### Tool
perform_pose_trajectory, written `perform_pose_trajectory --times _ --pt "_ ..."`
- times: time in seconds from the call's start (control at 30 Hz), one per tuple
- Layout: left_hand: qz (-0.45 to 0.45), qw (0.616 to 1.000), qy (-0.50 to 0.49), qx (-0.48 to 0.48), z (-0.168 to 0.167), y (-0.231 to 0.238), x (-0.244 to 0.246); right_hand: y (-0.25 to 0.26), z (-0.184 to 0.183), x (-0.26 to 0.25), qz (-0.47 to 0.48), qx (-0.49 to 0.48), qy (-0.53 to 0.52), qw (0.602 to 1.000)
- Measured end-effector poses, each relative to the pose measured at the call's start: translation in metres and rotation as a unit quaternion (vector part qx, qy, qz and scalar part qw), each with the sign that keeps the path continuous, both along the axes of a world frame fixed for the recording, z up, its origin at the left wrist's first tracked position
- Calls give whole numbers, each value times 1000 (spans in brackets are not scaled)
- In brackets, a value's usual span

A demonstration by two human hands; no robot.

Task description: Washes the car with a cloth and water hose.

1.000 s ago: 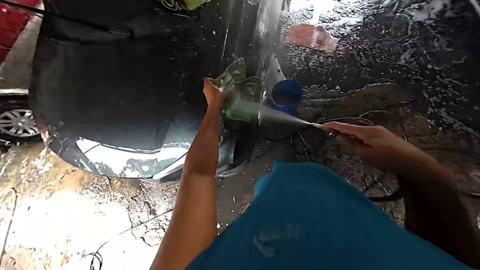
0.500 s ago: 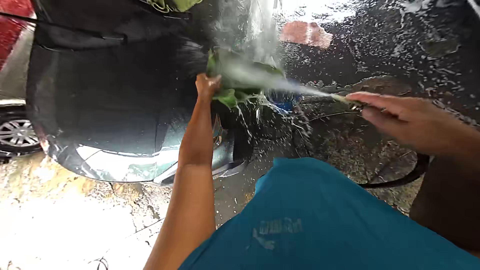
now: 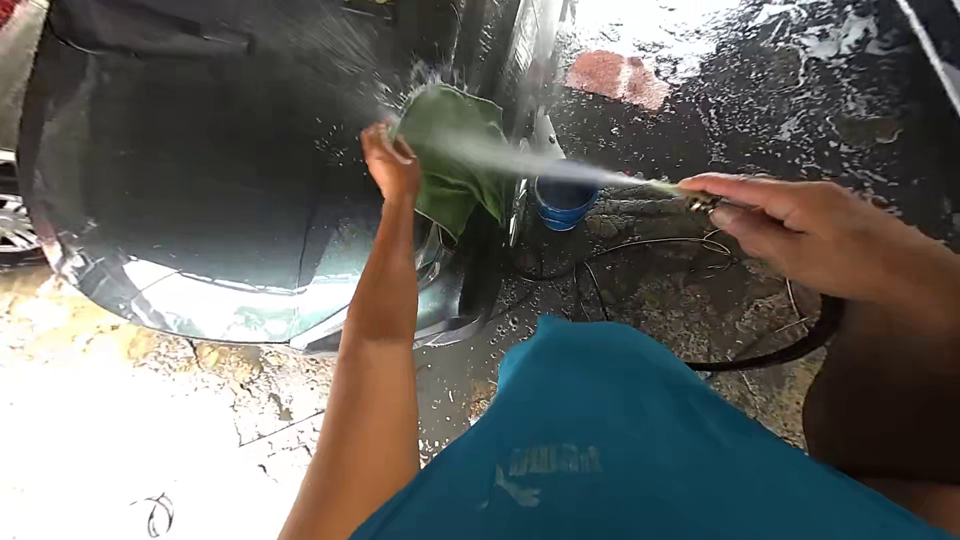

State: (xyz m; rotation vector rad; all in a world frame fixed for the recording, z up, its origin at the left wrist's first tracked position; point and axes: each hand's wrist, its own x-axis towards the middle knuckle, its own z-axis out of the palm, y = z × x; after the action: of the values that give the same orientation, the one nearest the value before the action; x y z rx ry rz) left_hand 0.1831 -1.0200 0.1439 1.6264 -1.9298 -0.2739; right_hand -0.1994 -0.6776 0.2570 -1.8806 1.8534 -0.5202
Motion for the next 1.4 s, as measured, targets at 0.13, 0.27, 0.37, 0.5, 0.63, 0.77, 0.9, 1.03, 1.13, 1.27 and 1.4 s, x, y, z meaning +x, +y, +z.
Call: perform_pose_trajectory --times 0.13,0.27,0.37,0.5,0.63,0.77,0.9,1.03,1.13,1.27,1.4 --pt "-141 986 -83 10 -53 -23 -4 -14 -13 29 31 44 30 998" --pt "-105 975 -197 -11 -65 -19 -2 -22 -25 14 4 48 31 998" --pt "-86 961 -260 -44 -71 -6 -9 -17 -35 17 -4 82 34 996" --pt "-122 952 -275 -52 -87 21 -8 -12 -32 1 -58 47 25 997" --pt "-93 991 -85 -52 -73 22 7 -9 -24 17 -36 55 10 998" --pt "16 999 -26 -30 -52 8 -2 -17 -18 16 -68 14 10 998" --pt "86 992 -92 -4 -30 -17 -14 -25 -14 42 -2 27 -3 1000" --pt "121 972 -202 -3 -52 -35 -10 -36 -29 21 -54 34 15 998" --pt "137 968 -212 2 -51 -40 -11 -33 -48 6 -53 81 19 995" --pt "118 982 -146 -16 -49 -45 -11 -28 -46 -6 -94 48 10 994" --pt "86 989 -116 -36 -50 -54 -5 -28 -42 15 -33 58 -13 998"
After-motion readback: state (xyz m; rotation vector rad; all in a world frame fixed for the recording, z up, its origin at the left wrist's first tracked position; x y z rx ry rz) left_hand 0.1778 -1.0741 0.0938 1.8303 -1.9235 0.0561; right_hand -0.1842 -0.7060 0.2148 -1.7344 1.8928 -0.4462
